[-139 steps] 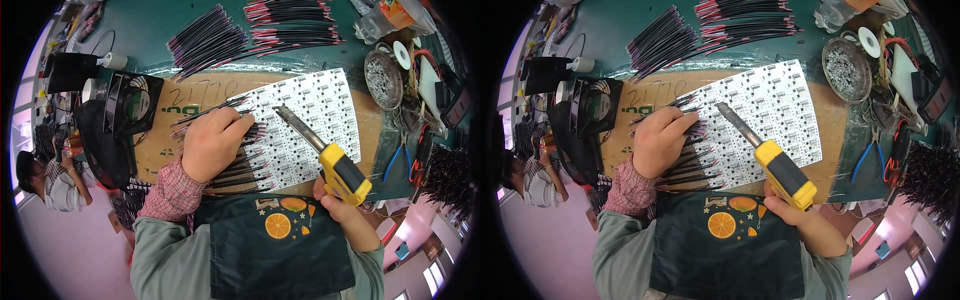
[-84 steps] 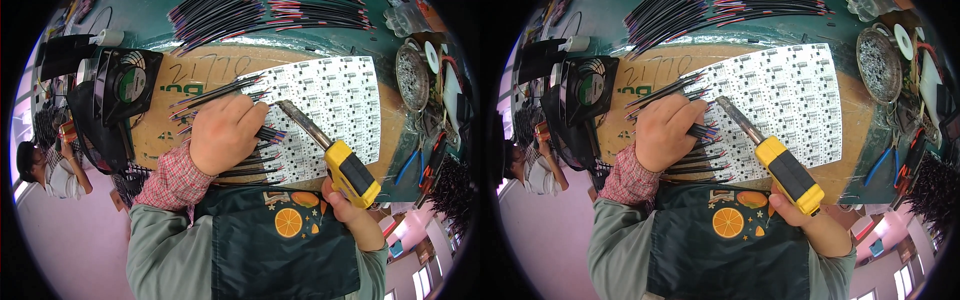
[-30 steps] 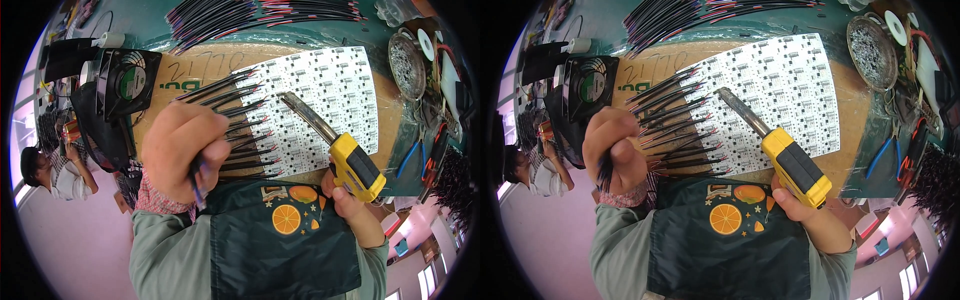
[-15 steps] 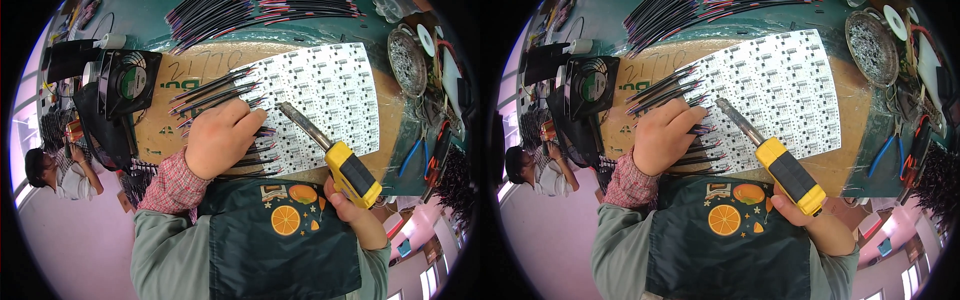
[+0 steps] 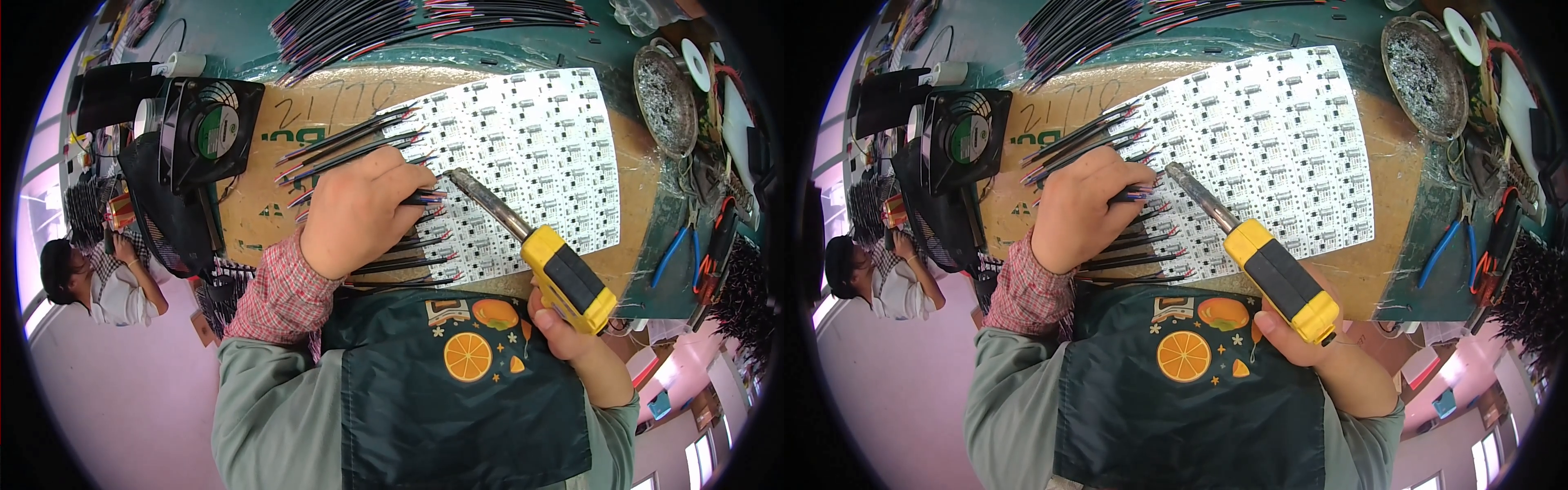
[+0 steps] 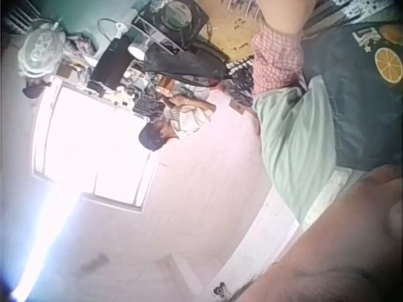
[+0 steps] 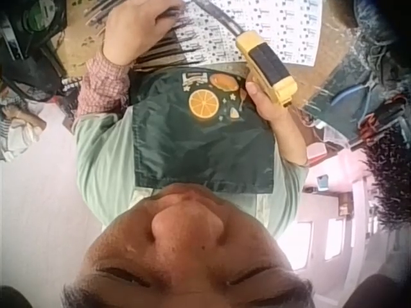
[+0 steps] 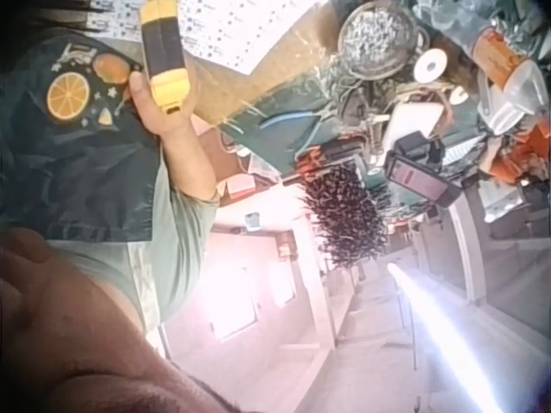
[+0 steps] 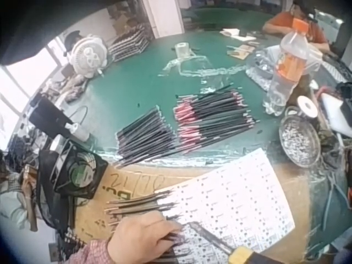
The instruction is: The person solders black and red wires to individual contact points on a large LED circuit board array. The soldering is performed with a soldering iron and soldering tin.
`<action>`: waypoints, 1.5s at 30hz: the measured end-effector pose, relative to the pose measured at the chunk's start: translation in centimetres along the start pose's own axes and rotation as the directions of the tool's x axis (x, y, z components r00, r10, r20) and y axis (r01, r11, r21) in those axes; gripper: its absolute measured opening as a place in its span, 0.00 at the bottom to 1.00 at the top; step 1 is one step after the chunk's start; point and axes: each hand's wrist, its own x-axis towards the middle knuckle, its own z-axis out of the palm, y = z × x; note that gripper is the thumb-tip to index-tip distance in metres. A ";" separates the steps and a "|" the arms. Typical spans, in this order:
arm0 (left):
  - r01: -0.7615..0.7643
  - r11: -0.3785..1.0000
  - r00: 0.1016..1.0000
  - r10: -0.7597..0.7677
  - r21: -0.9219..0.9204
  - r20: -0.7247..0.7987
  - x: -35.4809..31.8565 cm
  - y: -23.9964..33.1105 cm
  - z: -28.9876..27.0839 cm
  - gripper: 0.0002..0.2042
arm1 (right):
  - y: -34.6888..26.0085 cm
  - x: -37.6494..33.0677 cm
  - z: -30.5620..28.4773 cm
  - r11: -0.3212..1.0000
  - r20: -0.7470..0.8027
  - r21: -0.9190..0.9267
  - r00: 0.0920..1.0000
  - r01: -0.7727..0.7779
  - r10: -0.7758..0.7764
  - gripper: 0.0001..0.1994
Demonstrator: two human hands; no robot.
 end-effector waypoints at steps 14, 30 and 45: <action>0.003 1.000 1.000 -0.004 -0.029 -0.025 0.2 -0.5 0.4 0.09 | 0.6 -0.3 0.2 0.989 0.004 0.139 0.998 0.056 -0.057 0.13; 0.013 0.987 1.000 -0.011 -0.159 0.012 0.9 -0.8 0.1 0.05 | 0.0 -0.3 0.7 0.985 0.042 0.169 0.999 -0.024 0.017 0.28; 0.008 0.997 1.000 -0.008 -0.070 0.005 0.7 0.0 0.0 0.07 | 1.0 -0.8 0.4 0.987 0.063 0.163 0.998 0.010 -0.020 0.31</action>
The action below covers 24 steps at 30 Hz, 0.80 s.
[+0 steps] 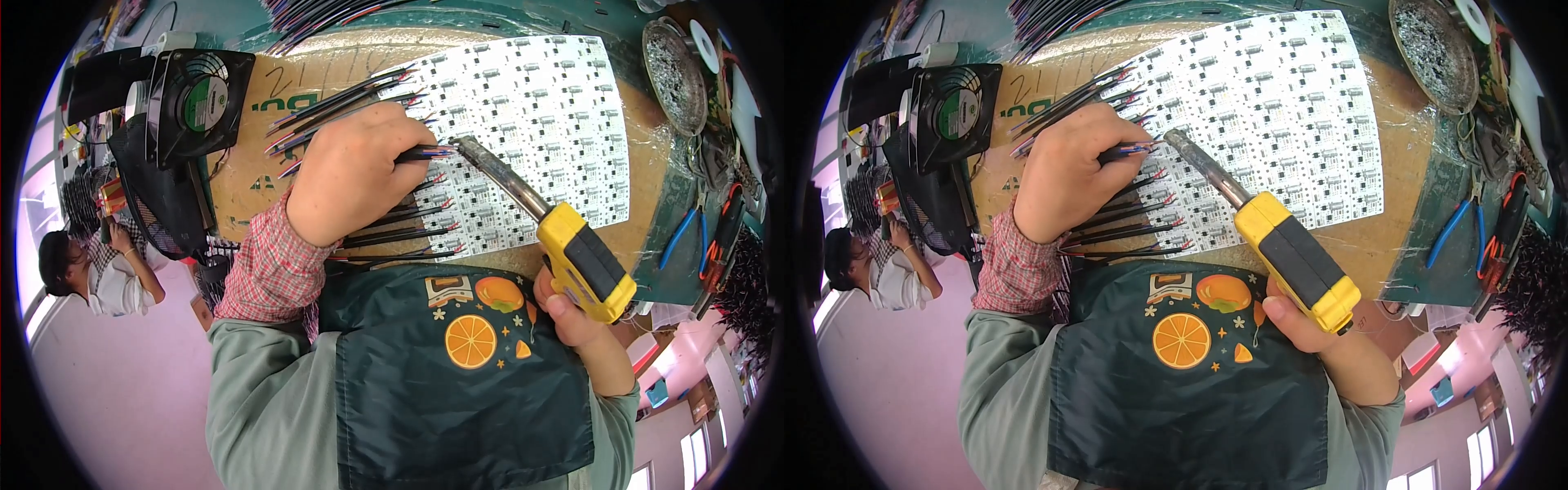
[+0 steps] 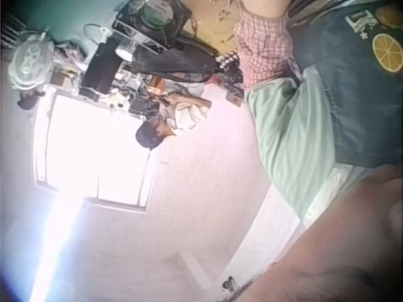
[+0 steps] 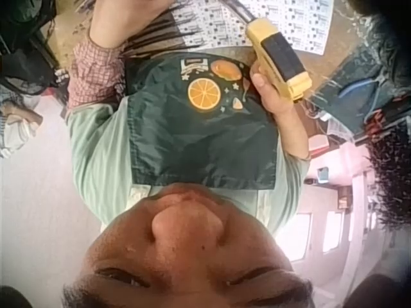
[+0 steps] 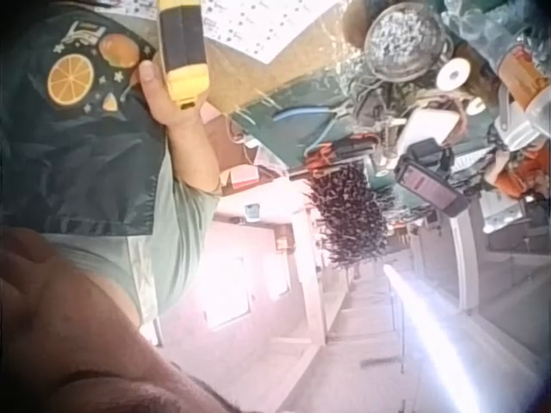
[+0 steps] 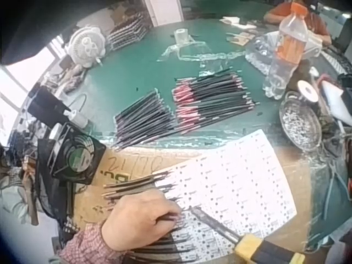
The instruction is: The person solders black and red wires to individual contact points on a large LED circuit board array. The soldering is performed with a soldering iron and soldering tin.
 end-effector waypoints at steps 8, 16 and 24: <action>0.047 0.995 0.998 -0.042 -0.091 0.056 -0.3 0.5 -0.8 0.08 | -1.1 0.3 0.1 0.994 -0.017 0.085 0.998 0.066 -0.065 0.10; -0.227 0.972 0.904 0.190 -0.052 -0.384 -2.1 0.6 -3.1 0.09 | -0.8 -0.1 -0.4 0.994 -0.014 0.108 0.999 0.032 -0.031 0.10; -0.020 0.999 0.971 0.008 -0.048 -0.239 -2.5 3.1 -1.5 0.08 | -1.1 -0.6 -0.6 0.994 -0.002 0.109 1.000 -0.009 0.009 0.08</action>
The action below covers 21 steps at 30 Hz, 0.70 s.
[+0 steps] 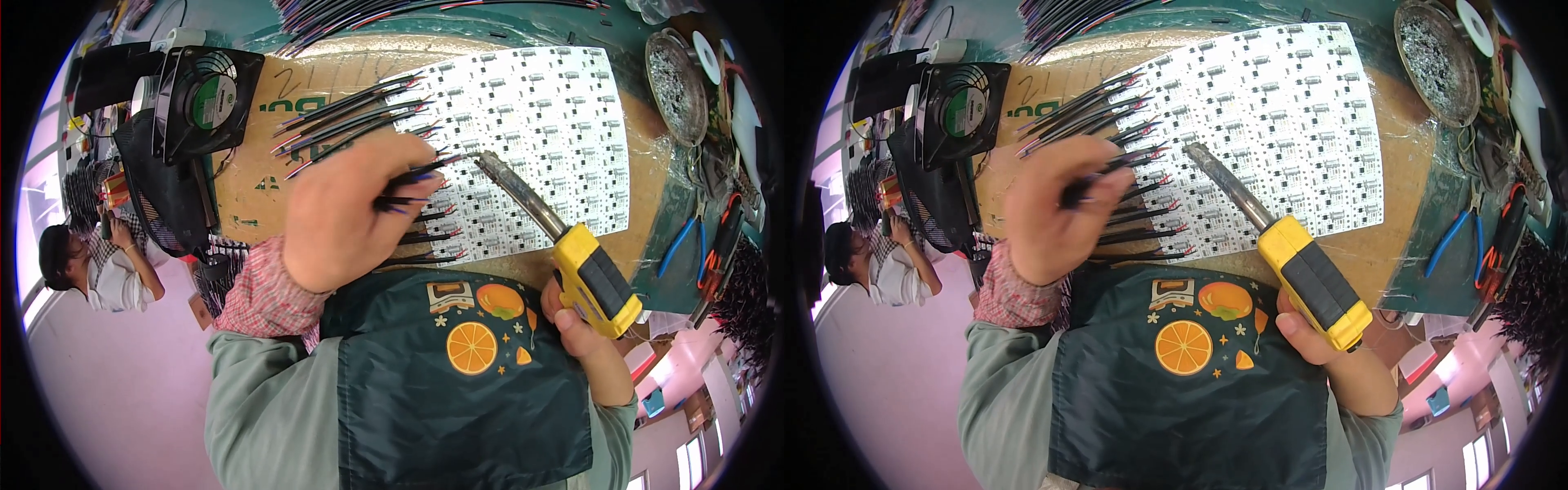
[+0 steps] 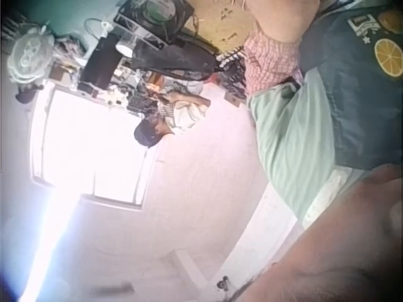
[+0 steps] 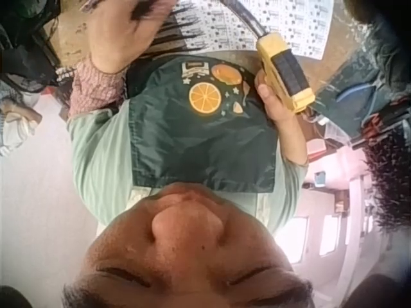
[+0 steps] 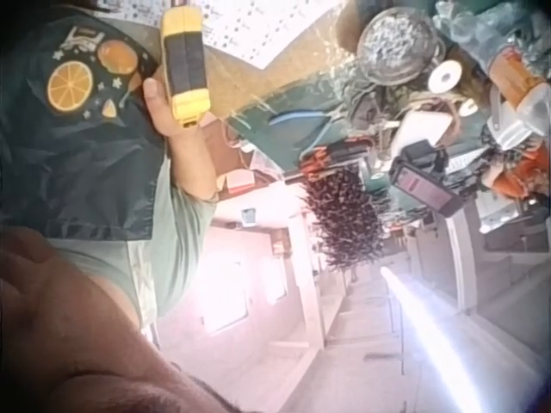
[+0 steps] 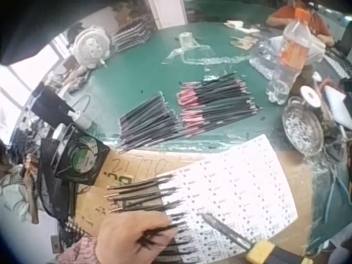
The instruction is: The person solders black and red wires to individual contact points on a large LED circuit board array. The soldering is performed with a soldering iron and soldering tin.
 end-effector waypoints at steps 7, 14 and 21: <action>0.103 0.993 0.977 -0.112 0.056 0.180 -0.8 -1.5 2.6 0.07 | 0.3 -0.5 -0.3 0.987 -0.025 -0.157 0.999 0.026 -0.030 0.07; 0.153 0.986 0.973 -0.162 0.066 0.166 -0.6 -1.5 2.9 0.07 | 0.2 -0.3 -0.7 0.950 0.004 -0.312 1.000 0.006 -0.005 0.08; 0.174 0.980 0.969 -0.188 0.094 0.163 -0.7 -1.2 3.1 0.06 | 0.0 -0.2 -0.4 0.901 0.005 -0.434 1.000 0.000 0.003 0.08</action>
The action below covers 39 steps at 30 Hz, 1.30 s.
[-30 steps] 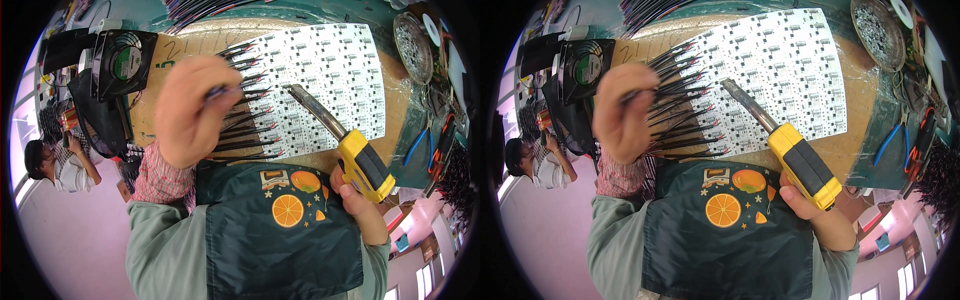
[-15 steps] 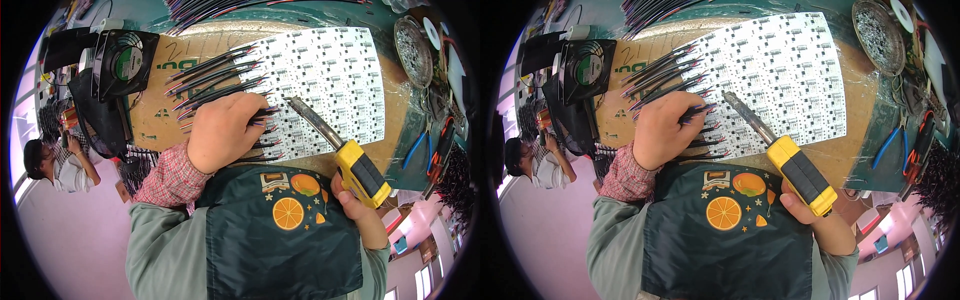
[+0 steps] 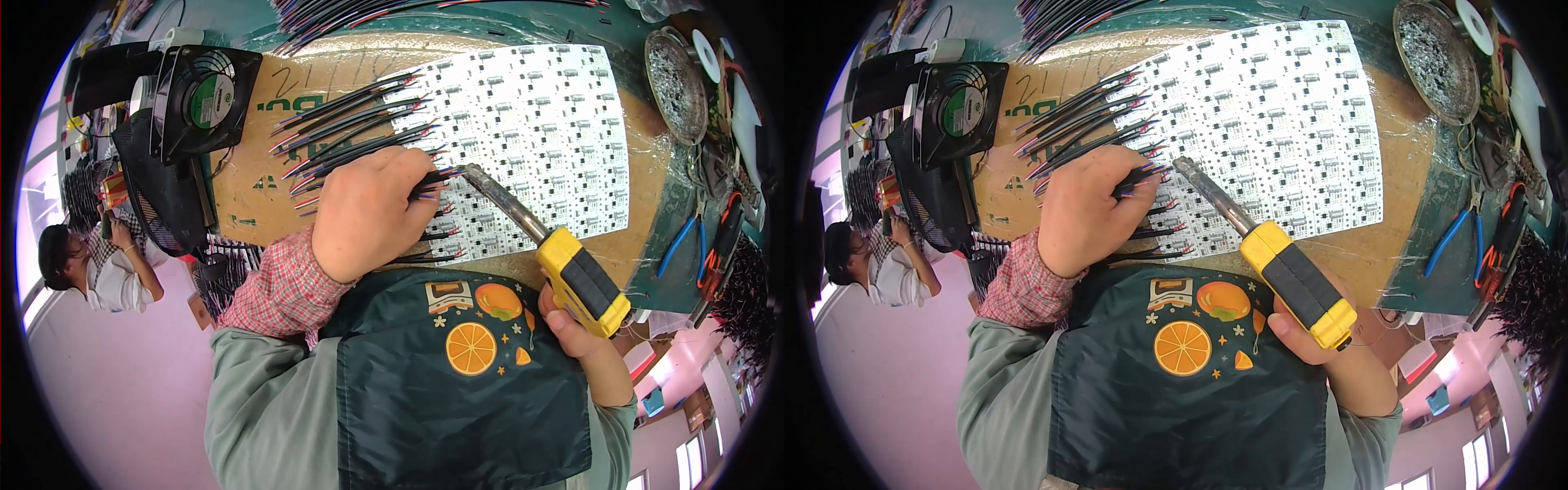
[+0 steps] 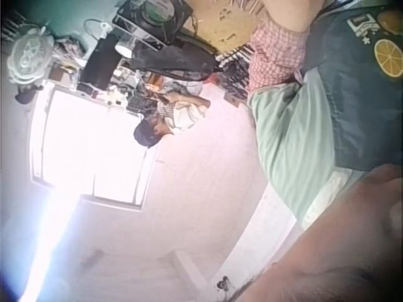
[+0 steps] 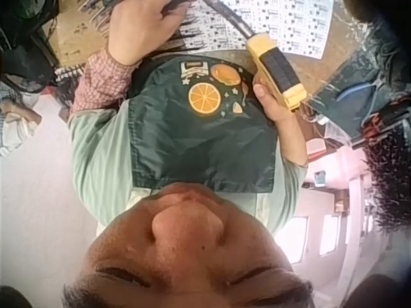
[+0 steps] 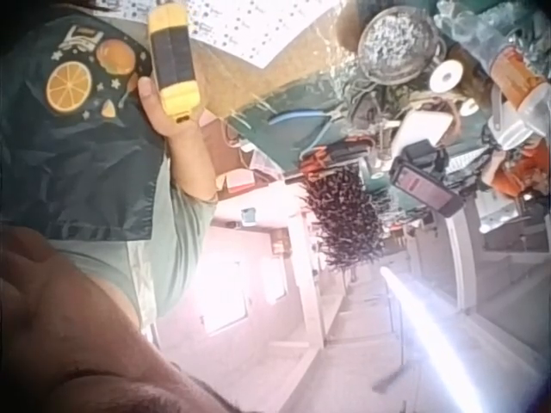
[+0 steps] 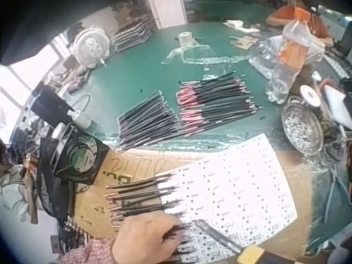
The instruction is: The person solders black and red wires to individual contact points on a large LED circuit board array. The soldering is performed with a soldering iron and soldering tin.
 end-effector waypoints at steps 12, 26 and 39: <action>-0.011 1.000 1.000 0.010 0.022 0.003 0.3 0.2 0.0 0.06 | 0.6 -0.2 0.1 1.000 -0.007 -0.001 1.000 0.006 -0.006 0.09; -0.002 1.000 0.999 0.001 0.012 0.033 0.5 0.3 -0.1 0.06 | 0.3 -0.7 0.5 0.943 -0.057 0.334 0.998 -0.015 0.037 0.07; -0.056 0.998 0.996 0.057 -0.013 0.069 0.7 -0.2 -0.4 0.05 | 1.6 -1.1 0.6 0.953 0.008 0.301 1.000 -0.027 0.026 0.29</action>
